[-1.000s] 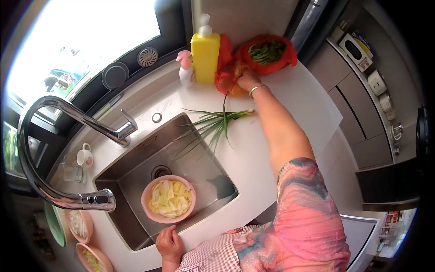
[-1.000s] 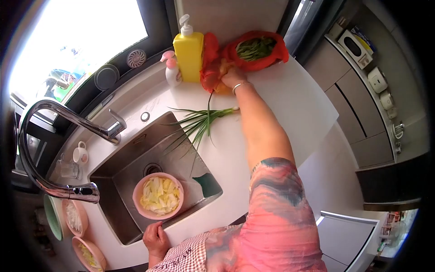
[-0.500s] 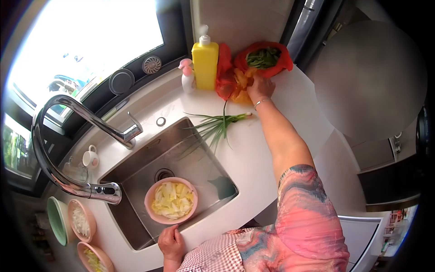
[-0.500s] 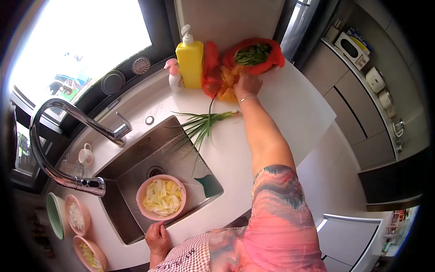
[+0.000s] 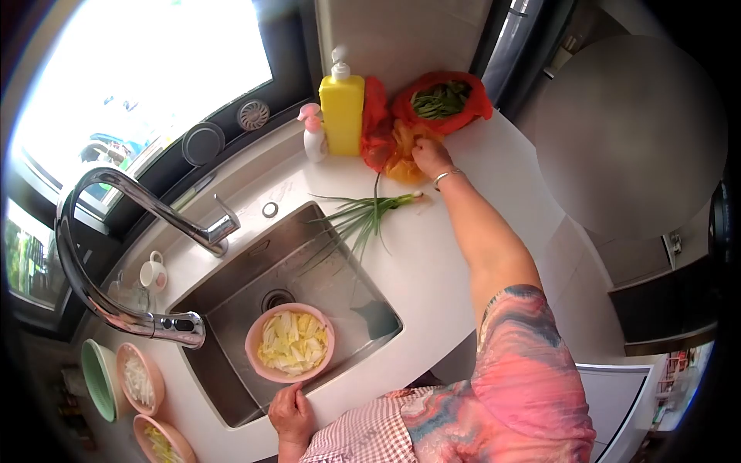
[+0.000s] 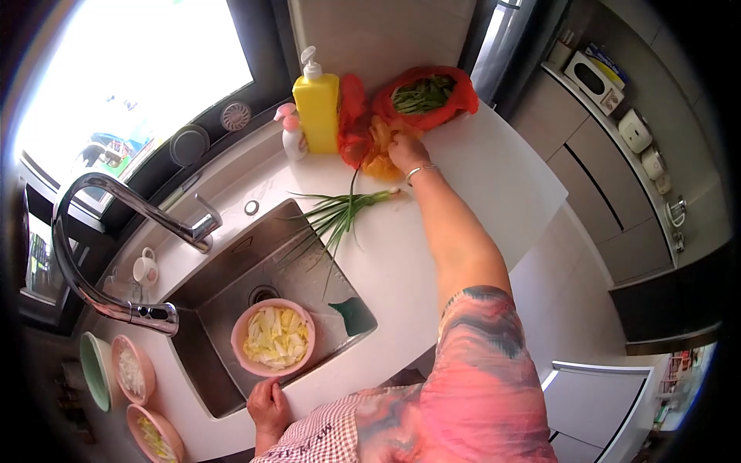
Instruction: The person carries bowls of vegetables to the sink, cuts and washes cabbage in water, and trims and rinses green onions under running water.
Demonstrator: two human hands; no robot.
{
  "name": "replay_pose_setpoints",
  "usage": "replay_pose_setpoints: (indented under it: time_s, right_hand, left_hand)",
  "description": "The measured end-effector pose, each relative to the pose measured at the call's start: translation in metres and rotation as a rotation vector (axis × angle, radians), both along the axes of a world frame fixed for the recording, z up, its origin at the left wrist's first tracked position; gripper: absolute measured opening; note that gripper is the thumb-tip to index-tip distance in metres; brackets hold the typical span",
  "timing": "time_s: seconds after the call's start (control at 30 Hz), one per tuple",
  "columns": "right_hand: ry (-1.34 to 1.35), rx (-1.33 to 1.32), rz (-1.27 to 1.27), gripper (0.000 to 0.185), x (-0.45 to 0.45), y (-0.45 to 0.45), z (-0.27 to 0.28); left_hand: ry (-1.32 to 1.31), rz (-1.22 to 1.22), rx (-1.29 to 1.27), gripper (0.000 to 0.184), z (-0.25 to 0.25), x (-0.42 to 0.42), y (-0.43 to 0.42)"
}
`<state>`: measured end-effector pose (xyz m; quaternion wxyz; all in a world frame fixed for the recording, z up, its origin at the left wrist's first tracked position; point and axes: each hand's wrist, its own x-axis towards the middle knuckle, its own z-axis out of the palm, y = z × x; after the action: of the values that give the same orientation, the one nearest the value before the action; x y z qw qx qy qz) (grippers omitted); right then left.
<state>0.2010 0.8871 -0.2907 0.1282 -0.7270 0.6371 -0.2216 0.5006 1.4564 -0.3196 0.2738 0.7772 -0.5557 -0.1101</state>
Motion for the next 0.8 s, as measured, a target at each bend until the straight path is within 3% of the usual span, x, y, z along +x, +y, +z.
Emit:
replay_pose_setpoints:
  time_s: [0.17, 0.27, 0.37, 0.43, 0.53, 0.57, 0.67, 0.8]
  right_hand:
    - [-0.177, -0.142, -0.024, 0.032, 0.001, 0.025, 0.020]
    - [-0.133, -0.577, -0.060, 0.034, 0.002, 0.059, 0.028]
    - [-0.303, -0.509, 0.007, 0.037, -0.006, 0.111, 0.035]
    - [-0.465, -0.401, 0.012, 0.037, -0.006, 0.159, 0.030]
    - [-0.212, -0.309, 0.129, 0.048, -0.019, 0.216, 0.005]
    - [-0.028, -0.413, 0.175, 0.052, -0.025, 0.226, -0.016]
    - [0.060, -0.115, 0.195, 0.073, -0.016, 0.265, -0.029]
    - [0.319, 0.022, 0.097, 0.088, 0.014, 0.291, -0.021]
  left_hand:
    - [0.008, -0.017, -0.017, 0.014, 0.005, -0.001, 0.000]
    - [0.024, -0.014, -0.041, 0.014, 0.006, 0.000, 0.002]
    - [0.039, -0.033, -0.071, 0.015, 0.005, 0.003, 0.002]
    - [0.226, 0.020, -0.035, 0.014, 0.015, 0.002, -0.003]
    - [0.434, 0.034, -0.093, 0.016, 0.008, 0.025, -0.003]
    - [0.453, 0.066, -0.033, 0.019, 0.014, 0.034, -0.008]
    - [0.281, 0.055, 0.067, 0.027, 0.006, 0.067, -0.030]
    - [0.092, -0.020, 0.287, 0.052, -0.036, 0.093, -0.080]
